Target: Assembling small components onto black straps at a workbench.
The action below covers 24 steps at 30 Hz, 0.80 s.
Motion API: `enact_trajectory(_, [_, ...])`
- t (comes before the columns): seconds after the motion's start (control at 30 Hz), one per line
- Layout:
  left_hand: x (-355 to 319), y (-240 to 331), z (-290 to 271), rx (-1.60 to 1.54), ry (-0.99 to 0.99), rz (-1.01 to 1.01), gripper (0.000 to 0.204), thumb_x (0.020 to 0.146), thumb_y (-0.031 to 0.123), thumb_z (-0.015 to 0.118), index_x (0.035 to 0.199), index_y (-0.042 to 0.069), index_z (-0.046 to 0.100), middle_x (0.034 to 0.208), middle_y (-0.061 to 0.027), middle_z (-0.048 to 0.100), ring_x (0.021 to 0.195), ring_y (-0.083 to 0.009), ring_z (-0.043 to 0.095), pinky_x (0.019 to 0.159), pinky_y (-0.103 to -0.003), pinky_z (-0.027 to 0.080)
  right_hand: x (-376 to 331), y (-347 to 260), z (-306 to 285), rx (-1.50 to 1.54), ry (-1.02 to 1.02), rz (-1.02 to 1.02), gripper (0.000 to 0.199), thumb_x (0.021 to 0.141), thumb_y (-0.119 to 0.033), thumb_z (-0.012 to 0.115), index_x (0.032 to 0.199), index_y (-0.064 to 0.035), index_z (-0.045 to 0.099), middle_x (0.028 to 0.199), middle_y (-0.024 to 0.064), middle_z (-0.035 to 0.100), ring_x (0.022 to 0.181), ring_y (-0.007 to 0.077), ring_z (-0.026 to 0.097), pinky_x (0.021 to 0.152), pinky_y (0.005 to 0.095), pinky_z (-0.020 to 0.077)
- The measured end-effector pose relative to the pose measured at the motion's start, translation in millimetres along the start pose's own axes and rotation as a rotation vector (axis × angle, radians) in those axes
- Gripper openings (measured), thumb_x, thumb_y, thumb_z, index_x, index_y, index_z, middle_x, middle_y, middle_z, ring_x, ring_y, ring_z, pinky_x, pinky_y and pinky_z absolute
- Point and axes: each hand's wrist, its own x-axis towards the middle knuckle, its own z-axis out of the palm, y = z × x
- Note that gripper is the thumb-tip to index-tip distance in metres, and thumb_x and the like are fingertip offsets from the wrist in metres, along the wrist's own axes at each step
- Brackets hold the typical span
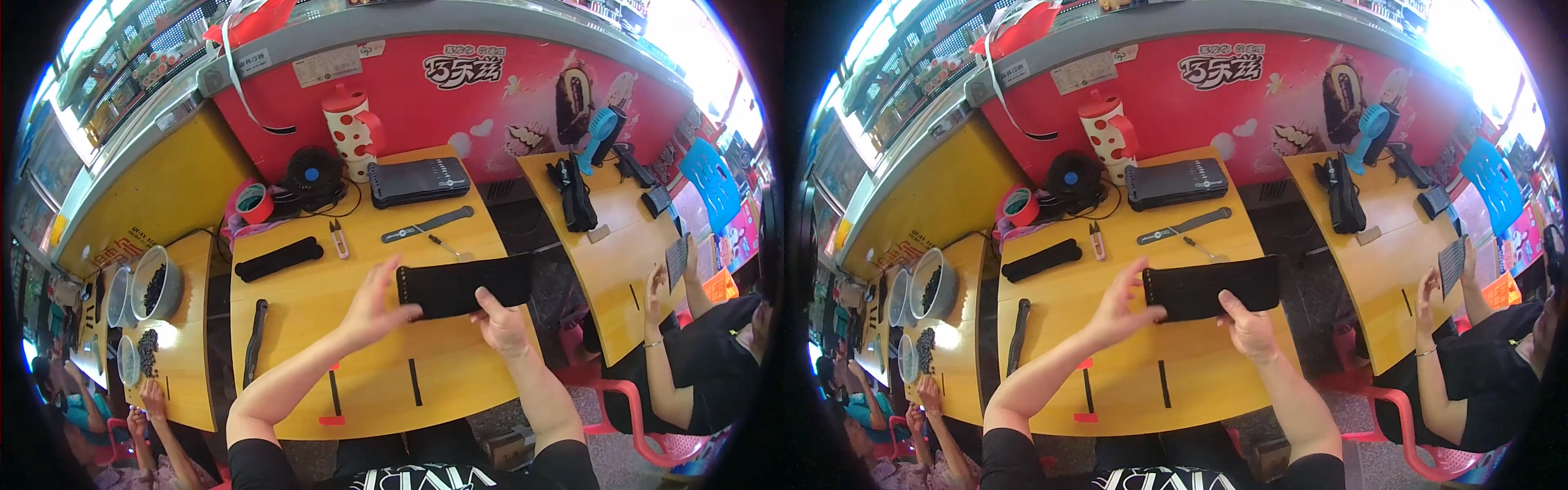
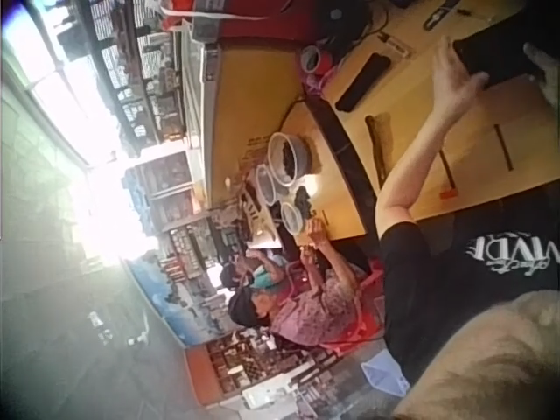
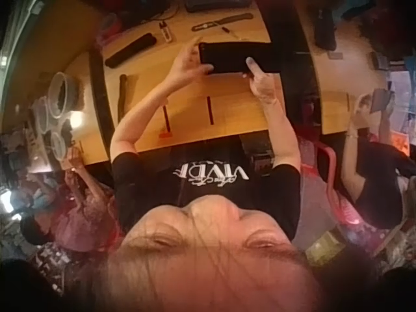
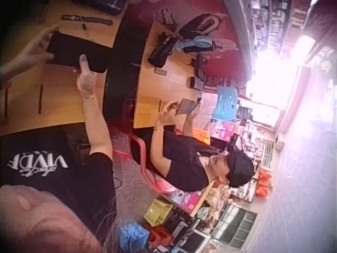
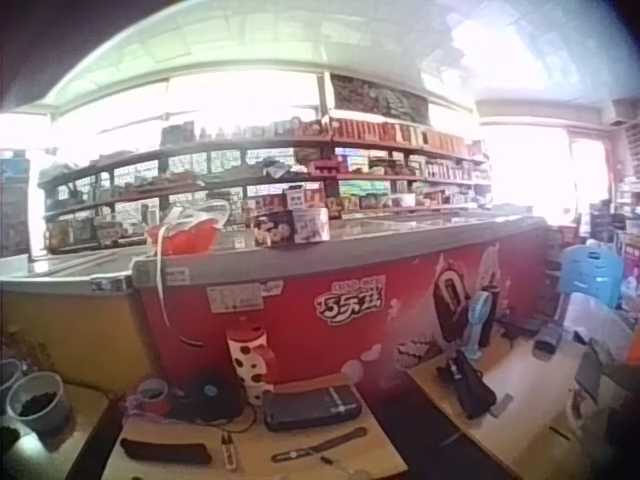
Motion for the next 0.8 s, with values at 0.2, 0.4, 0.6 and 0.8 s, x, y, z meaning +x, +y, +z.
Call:
enact_trajectory(0.2, [6, -1, 0, -1.059, -0.120, -0.446, 0.018, 0.093, 0.007, 0.057, 0.109, 0.002, 0.065, 0.093, -0.0042, 0.069, 0.075, -0.0128, 0.066, 0.063, -0.027, 0.054, 0, -9, 3, 0.014, 0.039, -0.041, 0.021, 0.090, -0.011, 0.068, 0.110, -0.0128, 0.064, 0.096, -0.0017, 0.066, 0.079, 0.0094, 0.063, 0.055, 0.0234, 0.0505])
enact_trajectory(0.4, [9, 8, 4, -0.785, 0.009, -0.389, 0.012, 0.092, 0.009, 0.060, 0.098, 0.000, 0.066, 0.076, -0.0023, 0.067, 0.056, -0.0079, 0.060, 0.045, -0.020, 0.045, 0, -6, 6, -0.024, 0.124, 0.019, 0.022, 0.090, -0.018, 0.069, 0.109, -0.0094, 0.063, 0.096, 0.0007, 0.067, 0.078, 0.0117, 0.066, 0.054, 0.0240, 0.0491])
enact_trajectory(0.6, [26, -8, -9, -0.783, 0.071, -0.380, 0.007, 0.090, 0.008, 0.063, 0.091, 0.002, 0.066, 0.071, 0.0005, 0.064, 0.050, -0.0048, 0.054, 0.042, -0.019, 0.041, 1, -22, 5, 0.124, -0.031, -0.010, 0.021, 0.093, -0.023, 0.065, 0.105, -0.0069, 0.061, 0.090, 0.0039, 0.066, 0.069, 0.0133, 0.066, 0.051, 0.0221, 0.0468])
enact_trajectory(0.8, [30, -6, -10, -0.818, 0.051, -0.412, 0.008, 0.090, 0.008, 0.063, 0.094, 0.001, 0.066, 0.068, 0.0009, 0.064, 0.048, -0.0052, 0.053, 0.041, -0.019, 0.040, 4, -16, 1, 0.078, -0.040, -0.031, 0.019, 0.094, -0.024, 0.064, 0.103, -0.0077, 0.060, 0.087, 0.0029, 0.066, 0.066, 0.0121, 0.066, 0.049, 0.0209, 0.0456])
